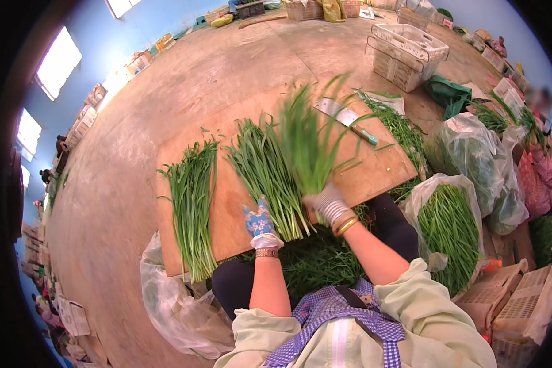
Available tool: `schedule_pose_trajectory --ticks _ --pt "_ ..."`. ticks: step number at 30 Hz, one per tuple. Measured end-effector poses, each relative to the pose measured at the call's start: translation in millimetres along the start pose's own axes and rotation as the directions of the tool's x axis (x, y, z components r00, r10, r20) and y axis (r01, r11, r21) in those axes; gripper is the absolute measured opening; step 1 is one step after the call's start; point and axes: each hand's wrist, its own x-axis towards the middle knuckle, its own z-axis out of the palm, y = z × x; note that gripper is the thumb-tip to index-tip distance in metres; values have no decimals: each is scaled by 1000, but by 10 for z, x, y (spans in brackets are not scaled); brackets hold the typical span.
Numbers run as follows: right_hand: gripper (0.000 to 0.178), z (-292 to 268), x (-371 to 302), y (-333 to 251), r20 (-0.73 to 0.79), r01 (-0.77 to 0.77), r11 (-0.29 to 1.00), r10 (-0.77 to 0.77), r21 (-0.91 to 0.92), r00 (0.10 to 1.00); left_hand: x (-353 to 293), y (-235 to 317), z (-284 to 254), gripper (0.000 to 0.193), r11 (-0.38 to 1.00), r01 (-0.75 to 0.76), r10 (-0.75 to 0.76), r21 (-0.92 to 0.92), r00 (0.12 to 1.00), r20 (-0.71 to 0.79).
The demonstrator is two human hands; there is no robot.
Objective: The person sits on the floor and trims the ends of green onions using a knife on a wooden board. They gather the trimmed onions into bundles and place them on the board, repeating the process with additional bunches from nearby plastic bags.
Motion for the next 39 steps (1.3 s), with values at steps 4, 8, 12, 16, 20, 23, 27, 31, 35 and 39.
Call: schedule_pose_trajectory --ticks 4,8,12,16,20,23,27,31,35,39 --pt "115 255 -257 -334 203 -189 854 321 -485 925 -250 90 86 79 997 70 -65 -34 990 129" --pt "114 316 -330 -359 240 -149 856 300 -495 923 -281 -94 204 81 991 72 -59 -112 992 115" --pt "115 200 -486 -114 282 -93 904 226 -417 932 -478 -44 144 79 913 262 -190 -313 952 241" --pt "120 23 -687 125 309 -119 957 201 -265 930 -761 -198 59 67 799 292 -120 -525 934 337" --pt "123 -20 -875 548 284 -81 997 73 16 956 -1090 29 -131 57 715 422 -234 -557 896 378" --pt "122 -3 -944 984 268 -196 890 87 411 959 -1031 -249 -30 45 622 522 -359 -584 853 379" --pt "98 -155 -805 1001 202 -358 465 352 810 914 -929 -201 -81 43 449 669 -460 -593 742 488" --pt "65 -280 -763 525 316 -412 395 288 821 904 -795 -539 -23 47 334 772 -388 -541 636 668" --pt "63 -227 -650 349 459 -560 423 322 712 828 -821 -325 46 51 456 794 -413 -403 590 694" --pt "46 -2 -736 328 563 -600 469 235 648 792 -943 26 8 52 657 728 -437 -194 578 690"
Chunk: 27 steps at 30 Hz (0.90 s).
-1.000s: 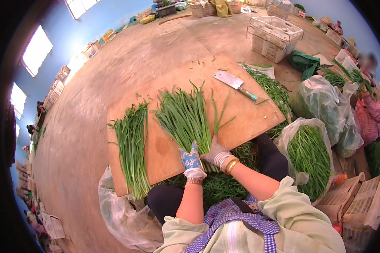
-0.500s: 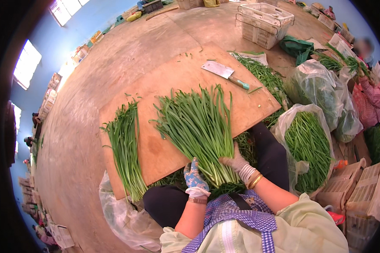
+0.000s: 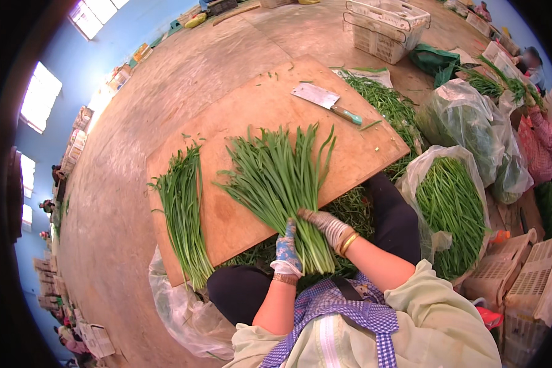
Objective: The person sits on the floor and trims the ends of green onions using a knife on a wooden board. They gather the trimmed onions into bundles and place them on the board, repeating the process with additional bunches from nearby plastic bags.
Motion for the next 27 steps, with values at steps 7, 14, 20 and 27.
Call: schedule_pose_trajectory --ticks 7,14,20,27 --pt "55 -190 -317 313 208 25 992 0 -120 978 8 -622 -537 53 986 168 -167 18 946 279" --pt "55 23 -164 208 155 201 977 -189 -68 970 131 -450 -399 34 995 -86 85 -59 996 -13" --pt "57 33 -434 157 230 249 965 -224 -84 947 -255 -386 -310 32 962 -250 266 -105 948 173" --pt "51 386 -554 -939 570 822 194 -635 -535 521 -393 713 5 47 692 -721 654 -29 609 448"
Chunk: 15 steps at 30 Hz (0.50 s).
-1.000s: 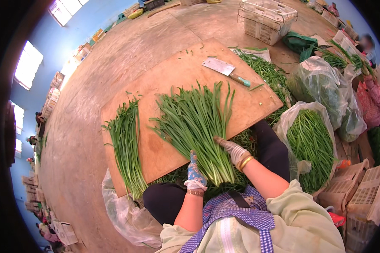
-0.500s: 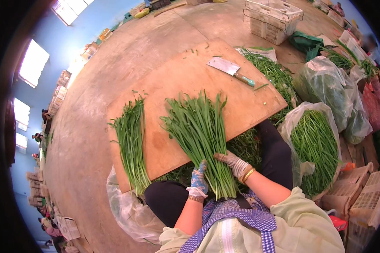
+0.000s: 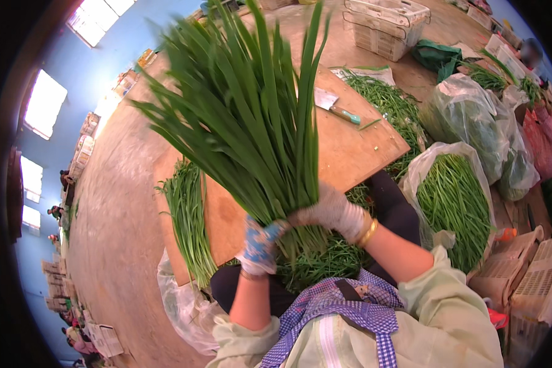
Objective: The person sits on the floor and trims the ends of green onions using a knife on a wooden board. They gather the trimmed onions into bundles and place them on the board, repeating the process with additional bunches from nearby plastic bags.
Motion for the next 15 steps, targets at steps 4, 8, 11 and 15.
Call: schedule_pose_trajectory --ticks 4,8,11,15 --pt "45 -259 505 -181 95 240 896 -220 -373 971 564 224 -278 53 930 -237 186 282 963 194" --pt "35 -242 675 98 30 348 861 -363 -371 931 872 -80 -663 41 661 -288 164 693 957 241" --pt "39 -214 711 597 133 -142 983 156 -113 979 1033 -521 -801 45 18 -514 343 857 809 478" --pt "42 -144 893 887 17 -119 987 121 -111 992 1037 -567 -644 44 751 -145 96 644 989 110"
